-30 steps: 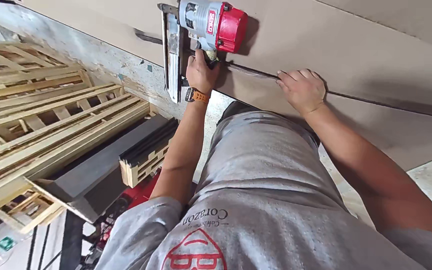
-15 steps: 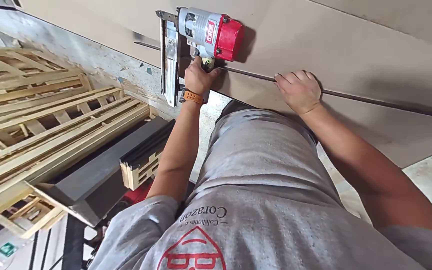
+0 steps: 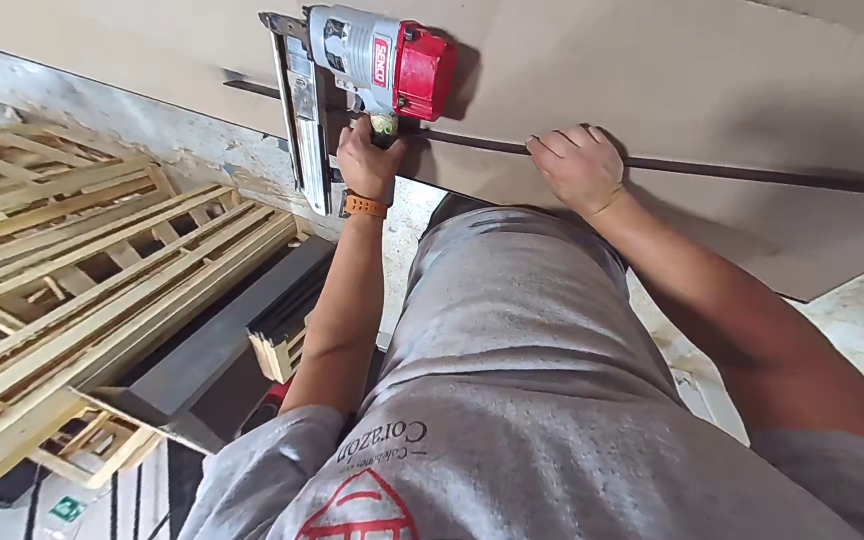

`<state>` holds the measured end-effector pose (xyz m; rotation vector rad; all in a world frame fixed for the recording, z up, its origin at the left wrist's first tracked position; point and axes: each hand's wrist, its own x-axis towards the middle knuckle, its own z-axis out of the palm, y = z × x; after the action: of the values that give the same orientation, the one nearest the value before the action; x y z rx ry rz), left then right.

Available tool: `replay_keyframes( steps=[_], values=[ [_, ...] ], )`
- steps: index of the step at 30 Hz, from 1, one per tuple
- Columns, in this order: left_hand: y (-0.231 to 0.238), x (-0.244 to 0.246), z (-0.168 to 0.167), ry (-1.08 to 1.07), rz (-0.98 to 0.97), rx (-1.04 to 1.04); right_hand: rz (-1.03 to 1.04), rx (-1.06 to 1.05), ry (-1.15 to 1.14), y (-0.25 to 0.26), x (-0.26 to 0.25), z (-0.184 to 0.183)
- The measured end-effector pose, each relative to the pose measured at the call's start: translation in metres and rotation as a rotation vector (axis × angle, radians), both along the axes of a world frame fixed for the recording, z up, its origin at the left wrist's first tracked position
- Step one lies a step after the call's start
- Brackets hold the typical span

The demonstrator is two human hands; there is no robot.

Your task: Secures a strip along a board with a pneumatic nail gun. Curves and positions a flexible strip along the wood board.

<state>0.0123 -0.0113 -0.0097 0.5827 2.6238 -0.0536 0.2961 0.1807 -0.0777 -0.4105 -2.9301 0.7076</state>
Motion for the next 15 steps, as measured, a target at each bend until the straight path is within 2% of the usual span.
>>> replay_keyframes(
  steps=[10, 15],
  values=[
    [0.0015, 0.0013, 0.0016, 0.095, -0.080, 0.015, 0.027, -0.030, -0.042, -0.0053, 0.0044, 0.0034],
    [0.0066, -0.0035, 0.0043, 0.074, -0.096, -0.035, 0.034, -0.055, -0.044, -0.0035, 0.0040, 0.0046]
  ],
)
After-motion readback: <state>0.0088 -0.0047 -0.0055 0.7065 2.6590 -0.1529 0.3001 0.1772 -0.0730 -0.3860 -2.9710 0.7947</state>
